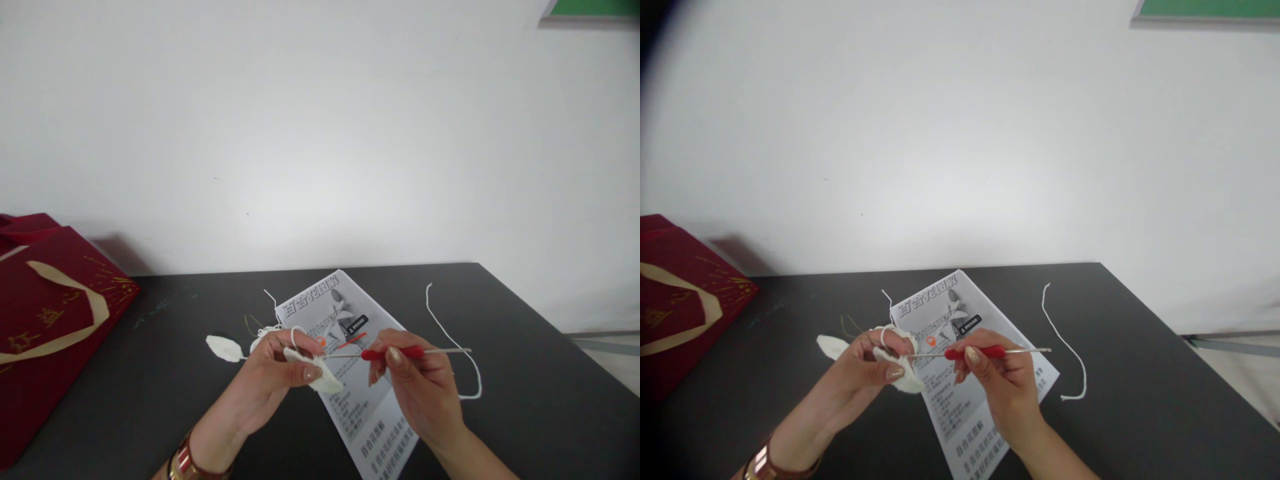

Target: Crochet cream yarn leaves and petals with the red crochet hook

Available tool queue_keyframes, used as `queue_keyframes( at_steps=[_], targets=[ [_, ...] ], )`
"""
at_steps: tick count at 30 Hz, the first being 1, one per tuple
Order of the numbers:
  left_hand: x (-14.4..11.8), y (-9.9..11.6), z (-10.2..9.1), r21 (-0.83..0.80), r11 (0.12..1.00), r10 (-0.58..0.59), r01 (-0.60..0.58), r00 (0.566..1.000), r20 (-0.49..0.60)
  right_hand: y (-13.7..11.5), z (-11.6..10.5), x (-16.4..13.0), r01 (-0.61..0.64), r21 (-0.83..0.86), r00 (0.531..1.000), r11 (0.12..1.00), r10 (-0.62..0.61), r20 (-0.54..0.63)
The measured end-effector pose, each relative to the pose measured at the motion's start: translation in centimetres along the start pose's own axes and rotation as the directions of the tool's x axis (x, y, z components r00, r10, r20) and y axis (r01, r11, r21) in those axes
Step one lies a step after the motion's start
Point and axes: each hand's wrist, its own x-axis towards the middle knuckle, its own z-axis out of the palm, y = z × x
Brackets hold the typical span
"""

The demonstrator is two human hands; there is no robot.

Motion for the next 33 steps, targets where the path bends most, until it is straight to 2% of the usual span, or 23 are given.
queue_keyframes(
  at_steps=[33],
  targets=[
    [-0.13, -0.14, -0.07, -0.022, 1.000, -0.003, 0.004, 0.999, 0.041, 0.04, 0.01, 0.44, -0.100, 0.068, 0.994, 0.993, 0.102, -0.025]
  ],
)
